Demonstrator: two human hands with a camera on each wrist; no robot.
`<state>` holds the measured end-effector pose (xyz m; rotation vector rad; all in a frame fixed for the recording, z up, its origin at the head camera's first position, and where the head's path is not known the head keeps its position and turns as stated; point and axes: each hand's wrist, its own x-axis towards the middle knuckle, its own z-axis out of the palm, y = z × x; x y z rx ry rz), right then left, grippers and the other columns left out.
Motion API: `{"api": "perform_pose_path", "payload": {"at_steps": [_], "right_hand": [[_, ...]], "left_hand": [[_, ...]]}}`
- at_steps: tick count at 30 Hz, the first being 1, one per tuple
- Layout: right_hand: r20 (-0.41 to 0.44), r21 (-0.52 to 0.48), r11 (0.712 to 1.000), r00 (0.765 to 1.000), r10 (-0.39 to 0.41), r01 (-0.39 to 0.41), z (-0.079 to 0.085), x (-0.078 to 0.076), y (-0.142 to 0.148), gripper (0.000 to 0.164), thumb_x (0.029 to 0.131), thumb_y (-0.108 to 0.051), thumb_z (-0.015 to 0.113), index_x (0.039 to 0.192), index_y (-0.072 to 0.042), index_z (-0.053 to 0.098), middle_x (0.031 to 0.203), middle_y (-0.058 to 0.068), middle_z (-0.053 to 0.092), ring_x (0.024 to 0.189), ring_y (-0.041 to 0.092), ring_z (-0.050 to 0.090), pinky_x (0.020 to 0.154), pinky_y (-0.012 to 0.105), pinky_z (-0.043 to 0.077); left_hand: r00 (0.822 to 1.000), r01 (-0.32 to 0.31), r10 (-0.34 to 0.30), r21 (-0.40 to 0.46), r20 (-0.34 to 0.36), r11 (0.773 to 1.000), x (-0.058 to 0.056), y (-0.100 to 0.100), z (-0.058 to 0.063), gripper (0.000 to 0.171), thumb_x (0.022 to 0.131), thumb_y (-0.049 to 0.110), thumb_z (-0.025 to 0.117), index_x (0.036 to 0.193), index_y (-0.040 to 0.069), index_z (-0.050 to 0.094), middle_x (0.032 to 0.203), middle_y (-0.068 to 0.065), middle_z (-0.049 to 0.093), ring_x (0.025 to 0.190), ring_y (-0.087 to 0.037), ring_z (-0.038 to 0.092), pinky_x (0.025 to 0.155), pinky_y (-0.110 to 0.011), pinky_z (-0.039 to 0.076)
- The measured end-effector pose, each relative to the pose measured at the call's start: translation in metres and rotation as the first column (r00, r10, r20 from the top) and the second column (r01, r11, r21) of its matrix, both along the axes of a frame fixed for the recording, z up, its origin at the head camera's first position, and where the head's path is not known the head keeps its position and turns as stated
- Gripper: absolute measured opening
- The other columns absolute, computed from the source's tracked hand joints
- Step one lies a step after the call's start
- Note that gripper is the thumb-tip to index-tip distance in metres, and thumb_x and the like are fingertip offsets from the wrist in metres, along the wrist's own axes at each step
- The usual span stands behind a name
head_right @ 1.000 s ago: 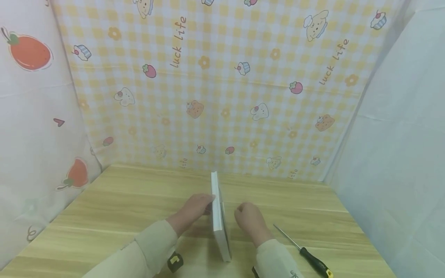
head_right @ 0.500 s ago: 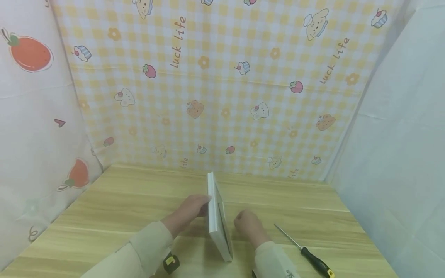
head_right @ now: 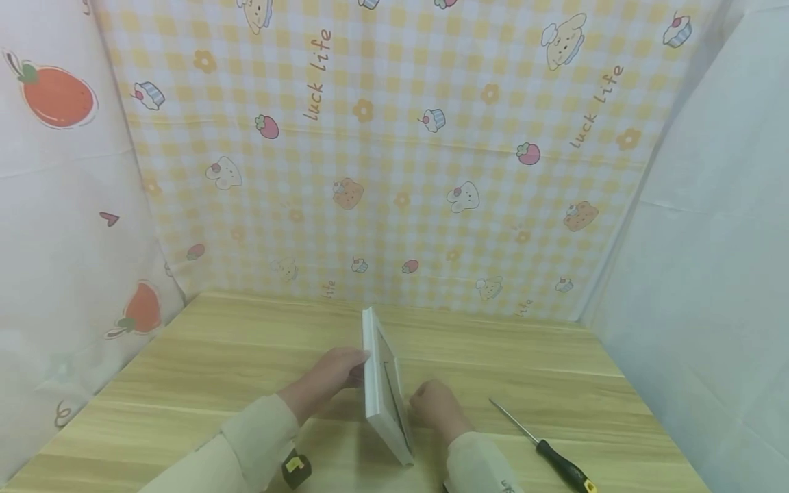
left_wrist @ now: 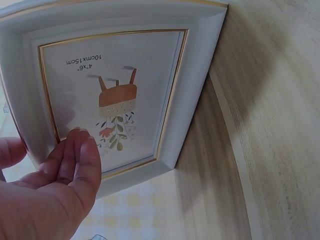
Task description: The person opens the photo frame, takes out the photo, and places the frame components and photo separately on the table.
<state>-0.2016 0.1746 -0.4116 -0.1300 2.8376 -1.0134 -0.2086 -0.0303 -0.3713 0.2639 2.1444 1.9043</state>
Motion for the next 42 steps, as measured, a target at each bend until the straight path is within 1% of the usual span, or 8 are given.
{"api": "perform_pose_path", "payload": {"at_steps": [4,9,15,20,26,29,38,42], "right_hand": [[0.013,0.002,1.000,1.000,-0.003,0.003,-0.002,-0.001,0.000,0.016,0.092,-0.007,0.057,0.084,0.004,0.067,0.071,0.004,0.061,0.065,0.014,0.057,0.061,0.031,0.050],[0.021,-0.011,1.000,1.000,-0.020,0.020,-0.001,0.000,-0.004,0.020,0.092,-0.009,0.059,0.076,0.001,0.066,0.065,0.004,0.060,0.059,0.013,0.054,0.057,0.028,0.047],[0.042,-0.005,1.000,0.999,-0.019,0.019,-0.002,-0.002,-0.006,0.022,0.092,-0.009,0.058,0.074,0.001,0.066,0.065,0.004,0.062,0.059,0.013,0.057,0.057,0.027,0.049],[0.030,0.015,1.000,1.000,-0.009,0.009,-0.005,-0.003,-0.005,0.025,0.091,-0.010,0.057,0.069,-0.001,0.064,0.061,0.003,0.060,0.057,0.012,0.054,0.053,0.025,0.043],[0.045,0.011,1.000,0.999,-0.012,0.011,-0.003,-0.003,-0.004,0.022,0.092,-0.009,0.058,0.073,0.000,0.066,0.064,0.004,0.061,0.058,0.012,0.055,0.055,0.026,0.046],[0.039,0.024,1.000,0.999,-0.020,0.019,0.000,-0.001,-0.004,0.023,0.092,-0.008,0.058,0.070,-0.001,0.064,0.063,0.003,0.060,0.057,0.013,0.054,0.054,0.026,0.045],[0.014,0.066,0.997,0.999,-0.050,0.049,0.004,0.004,0.002,0.034,0.092,-0.011,0.059,0.059,-0.008,0.052,0.053,-0.001,0.051,0.050,0.010,0.042,0.049,0.021,0.036],[-0.006,0.072,0.996,0.998,-0.056,0.057,0.005,0.006,0.005,0.034,0.091,-0.010,0.060,0.058,-0.008,0.052,0.051,-0.002,0.048,0.048,0.009,0.040,0.048,0.021,0.034]], "left_hand": [[1.000,0.025,-0.025,0.016,0.002,1.000,0.002,-0.004,0.000,0.034,0.101,0.021,0.043,0.101,-0.007,0.062,0.088,-0.009,0.062,0.083,-0.021,0.060,0.087,-0.044,0.049],[0.999,0.048,-0.048,0.044,0.008,0.998,0.002,-0.008,-0.001,0.036,0.101,0.020,0.042,0.105,-0.010,0.061,0.089,-0.009,0.062,0.082,-0.019,0.059,0.087,-0.043,0.049],[0.997,0.078,-0.079,0.038,0.014,0.996,0.000,-0.015,-0.005,0.039,0.103,0.018,0.039,0.116,-0.014,0.057,0.096,-0.012,0.065,0.085,-0.019,0.061,0.089,-0.046,0.049],[0.998,0.057,-0.058,0.012,0.036,0.998,-0.002,-0.017,-0.007,0.038,0.104,0.017,0.040,0.123,-0.013,0.054,0.101,-0.014,0.067,0.090,-0.021,0.063,0.090,-0.046,0.049],[0.996,0.064,-0.064,0.006,0.055,0.998,-0.002,-0.018,-0.008,0.038,0.104,0.017,0.040,0.123,-0.012,0.055,0.101,-0.014,0.066,0.089,-0.020,0.063,0.091,-0.046,0.049],[0.996,0.066,-0.067,0.014,0.065,0.998,-0.002,-0.017,-0.009,0.037,0.104,0.017,0.040,0.122,-0.011,0.056,0.101,-0.014,0.066,0.088,-0.020,0.062,0.091,-0.046,0.049],[0.998,0.013,-0.014,0.008,0.056,1.000,-0.002,-0.010,-0.015,0.036,0.103,0.016,0.042,0.120,-0.012,0.057,0.098,-0.014,0.066,0.082,-0.016,0.060,0.083,-0.040,0.052],[0.998,-0.001,0.001,0.002,0.066,1.000,-0.003,-0.008,-0.019,0.035,0.103,0.016,0.043,0.117,-0.013,0.058,0.096,-0.015,0.065,0.081,-0.017,0.059,0.082,-0.039,0.052]]}}
